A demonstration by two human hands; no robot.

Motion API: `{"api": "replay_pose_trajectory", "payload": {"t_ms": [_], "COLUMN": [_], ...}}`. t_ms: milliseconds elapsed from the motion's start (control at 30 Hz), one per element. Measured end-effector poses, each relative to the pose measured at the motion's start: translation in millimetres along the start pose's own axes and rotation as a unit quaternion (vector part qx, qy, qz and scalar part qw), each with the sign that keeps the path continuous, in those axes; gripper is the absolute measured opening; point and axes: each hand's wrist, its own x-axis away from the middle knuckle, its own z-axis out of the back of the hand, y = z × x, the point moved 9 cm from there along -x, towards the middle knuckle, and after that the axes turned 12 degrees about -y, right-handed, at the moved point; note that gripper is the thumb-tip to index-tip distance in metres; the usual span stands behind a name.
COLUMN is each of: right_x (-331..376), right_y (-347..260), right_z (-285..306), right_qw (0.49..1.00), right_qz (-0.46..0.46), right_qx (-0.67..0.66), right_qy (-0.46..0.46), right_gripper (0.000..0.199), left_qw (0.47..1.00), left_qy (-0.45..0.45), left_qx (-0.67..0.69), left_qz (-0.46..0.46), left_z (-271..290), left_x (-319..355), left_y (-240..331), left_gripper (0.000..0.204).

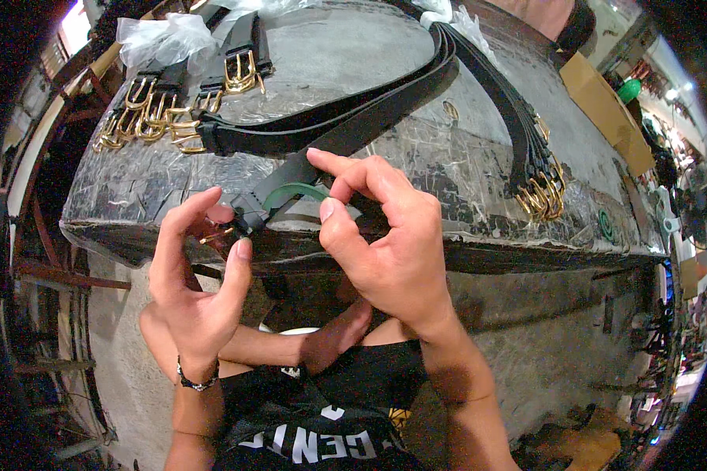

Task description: Manually assembling leather belts by attaching buckles and loops.

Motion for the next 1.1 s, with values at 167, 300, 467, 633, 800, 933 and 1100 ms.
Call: {"api": "replay_pose_trajectory", "payload": {"t_ms": [167, 300, 467, 633, 800, 933, 1100], "right_x": [-1.2, 0.8, -3.7, -3.7, -4.0, 0.4, 2.1], "right_y": [-0.5, 1.6, -4.1, -14.7, -9.0, -7.7, -1.5], "right_z": [-0.6, 1.9, -9.0, -15.2, -28.9, -26.1, -26.8], "right_qw": [1.0, 0.999, 0.992, 0.991, 0.994, 0.997, 0.99], "right_qz": [0.007, -0.015, 0.007, 0.029, 0.056, 0.064, 0.078], "right_qx": [0.01, -0.043, -0.12, -0.125, -0.096, -0.028, -0.09], "right_qy": [-0.005, 0.01, 0.031, 0.022, 0.01, 0.029, 0.073], "right_gripper": [0.011, 0.012, 0.012, 0.013, 0.014, 0.018, 0.014], "left_qw": [1.0, 1.0, 0.998, 0.999, 0.998, 0.984, 0.986], "left_qy": [0.005, 0.001, 0.004, 0.042, 0.067, 0.099, 0.097], "left_qx": [0.005, 0.013, -0.059, -0.029, 0.015, 0.136, 0.117], "left_qz": [-0.005, 0.002, -0.021, 0.004, 0.0, 0.064, 0.069], "left_z": [0.1, -0.2, -5.0, 8.1, 11.9, 8.4, 6.7], "left_x": [-0.4, -0.9, 0.4, 6.2, 12.6, 19.4, 20.0], "left_y": [-1.1, 2.9, 10.0, 6.6, -2.3, -19.8, -20.4], "left_gripper": [0.051, 0.049, 0.036, 0.02, 0.005, 0.004, 0.007]}}
